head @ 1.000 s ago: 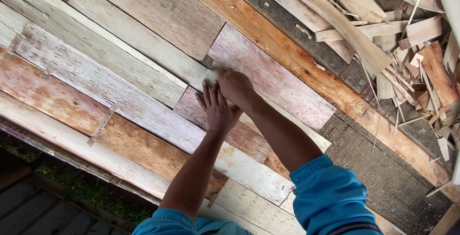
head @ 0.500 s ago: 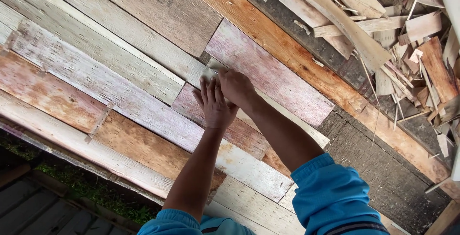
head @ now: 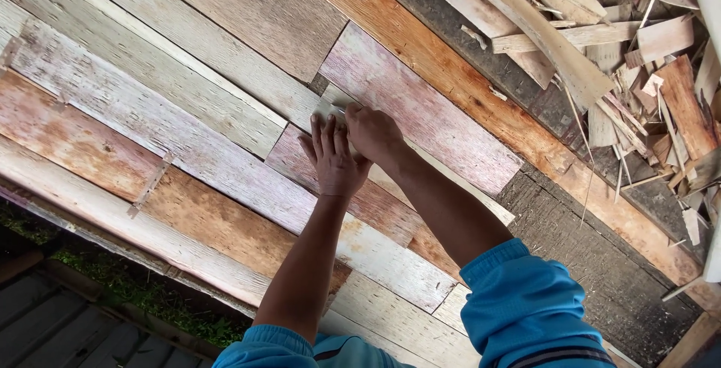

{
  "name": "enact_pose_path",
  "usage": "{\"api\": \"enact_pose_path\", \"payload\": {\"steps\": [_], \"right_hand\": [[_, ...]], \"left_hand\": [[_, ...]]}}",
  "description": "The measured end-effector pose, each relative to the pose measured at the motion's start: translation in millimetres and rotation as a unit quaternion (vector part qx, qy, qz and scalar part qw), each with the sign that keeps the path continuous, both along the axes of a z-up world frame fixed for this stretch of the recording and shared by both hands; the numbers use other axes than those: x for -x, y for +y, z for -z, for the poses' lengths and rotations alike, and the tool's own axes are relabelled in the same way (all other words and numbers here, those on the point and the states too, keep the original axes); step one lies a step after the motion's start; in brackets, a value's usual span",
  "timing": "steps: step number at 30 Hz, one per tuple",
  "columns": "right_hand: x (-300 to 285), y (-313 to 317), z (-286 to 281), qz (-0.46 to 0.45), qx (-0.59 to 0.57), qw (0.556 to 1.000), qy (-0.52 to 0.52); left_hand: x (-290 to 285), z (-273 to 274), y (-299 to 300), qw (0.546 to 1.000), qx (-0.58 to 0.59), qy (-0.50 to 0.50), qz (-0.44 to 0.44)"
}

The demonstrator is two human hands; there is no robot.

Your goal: Cutting and fitting thin wood strips onto a surface to create a patterned wooden panel

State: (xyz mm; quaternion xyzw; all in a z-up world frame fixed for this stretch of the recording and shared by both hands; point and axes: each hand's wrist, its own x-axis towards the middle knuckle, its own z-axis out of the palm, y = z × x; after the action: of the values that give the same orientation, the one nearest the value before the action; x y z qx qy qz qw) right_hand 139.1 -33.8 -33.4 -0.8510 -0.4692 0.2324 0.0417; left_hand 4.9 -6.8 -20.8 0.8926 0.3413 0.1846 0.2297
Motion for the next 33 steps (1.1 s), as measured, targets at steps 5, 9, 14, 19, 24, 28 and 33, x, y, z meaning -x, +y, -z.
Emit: {"api": "enact_pose_path", "payload": {"steps": [5, 9, 14, 19, 24, 28, 33], "right_hand": [[1, -7, -10, -0.004, 0.02, 1.0, -0.001], [-1, -12, -6, -0.001, 0.023, 1.0, 0.0], [1, -14, -21, -0.014, 0.031, 0.999, -0.015], [3, -18, -21, -0.016, 0.031, 0.999, -0.022], [4, -24, -29, -0.01, 0.048, 0.999, -0.008], [3, -27, -37, -0.015, 0.047, 0.999, -0.013], [4, -45, -34, -0.024, 0.067, 0.997, -0.033]], "left_hand": [[1, -4, 1, 1.0, 0.006, 0.007, 0.002], [1, 2, 2, 1.0, -0.001, 0.014, 0.003], [1, 0, 1, 1.0, 0.012, 0.018, 0.007], [2, -5, -1, 1.0, 0.011, 0.027, 0.002], [1, -13, 1, 1.0, 0.001, 0.023, 0.007], [2, -9, 1, 1.0, -0.001, 0.023, 0.009], [3, -12, 2, 1.0, 0.005, 0.024, 0.015]]}}
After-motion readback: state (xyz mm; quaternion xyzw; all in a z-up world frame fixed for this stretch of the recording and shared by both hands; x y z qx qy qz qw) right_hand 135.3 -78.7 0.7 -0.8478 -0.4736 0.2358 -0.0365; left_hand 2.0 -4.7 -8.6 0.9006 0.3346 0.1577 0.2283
